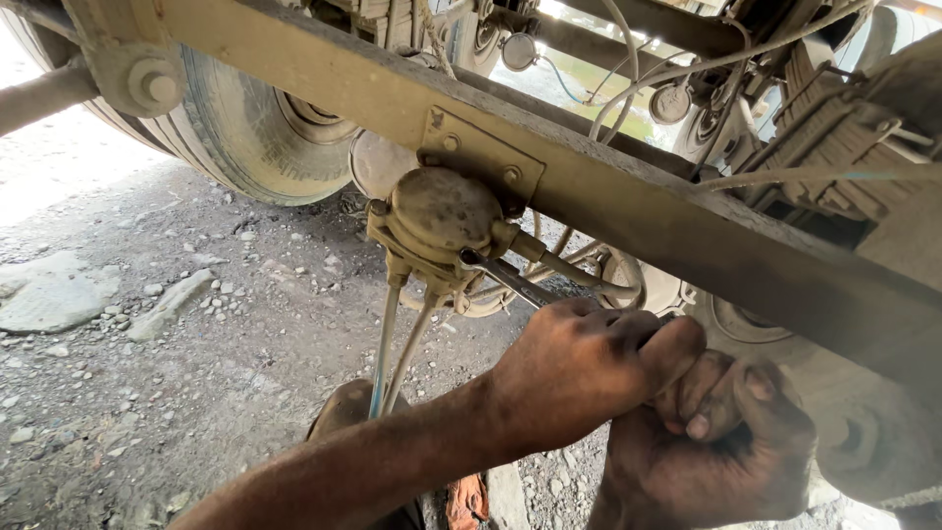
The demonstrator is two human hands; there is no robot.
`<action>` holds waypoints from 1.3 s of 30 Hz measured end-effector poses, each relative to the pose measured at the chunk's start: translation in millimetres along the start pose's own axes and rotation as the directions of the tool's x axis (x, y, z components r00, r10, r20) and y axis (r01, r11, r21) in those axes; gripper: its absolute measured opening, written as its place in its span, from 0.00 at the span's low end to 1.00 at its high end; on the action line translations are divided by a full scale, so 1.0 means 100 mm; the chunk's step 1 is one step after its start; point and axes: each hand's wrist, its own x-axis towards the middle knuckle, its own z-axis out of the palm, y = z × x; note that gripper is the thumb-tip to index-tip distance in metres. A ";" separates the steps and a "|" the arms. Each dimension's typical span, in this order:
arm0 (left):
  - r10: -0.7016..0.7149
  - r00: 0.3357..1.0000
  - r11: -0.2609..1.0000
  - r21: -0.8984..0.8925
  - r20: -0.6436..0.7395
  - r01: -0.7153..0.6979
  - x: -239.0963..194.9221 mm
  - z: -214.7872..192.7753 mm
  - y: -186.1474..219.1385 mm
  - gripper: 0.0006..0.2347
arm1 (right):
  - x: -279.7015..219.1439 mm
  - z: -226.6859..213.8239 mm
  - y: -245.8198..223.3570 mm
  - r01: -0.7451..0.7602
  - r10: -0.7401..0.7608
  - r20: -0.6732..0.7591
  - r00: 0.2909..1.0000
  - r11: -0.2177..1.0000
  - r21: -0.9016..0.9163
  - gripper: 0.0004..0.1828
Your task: The person kneels under a truck and uses a wrench to loosen and tighten bolts on a brake chamber assembly. The person adjusts the connected air lines and repositions the assembly before standing up.
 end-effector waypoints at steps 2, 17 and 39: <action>0.002 1.000 1.000 -0.008 -0.013 -0.002 -0.03 0.02 -0.01 0.10 | 0.01 -0.03 0.01 0.013 -0.013 -0.011 1.000 1.000 -0.019 0.24; -0.007 1.000 1.000 -0.006 -0.021 0.007 0.00 -0.06 0.01 0.13 | 0.04 -0.23 0.05 0.016 -0.015 0.038 0.999 1.000 -0.024 0.22; 0.024 0.998 0.996 -0.084 -0.061 -0.029 -0.06 -0.07 -0.01 0.08 | -0.11 -0.05 -0.03 -0.042 0.045 0.064 0.997 0.998 -0.045 0.22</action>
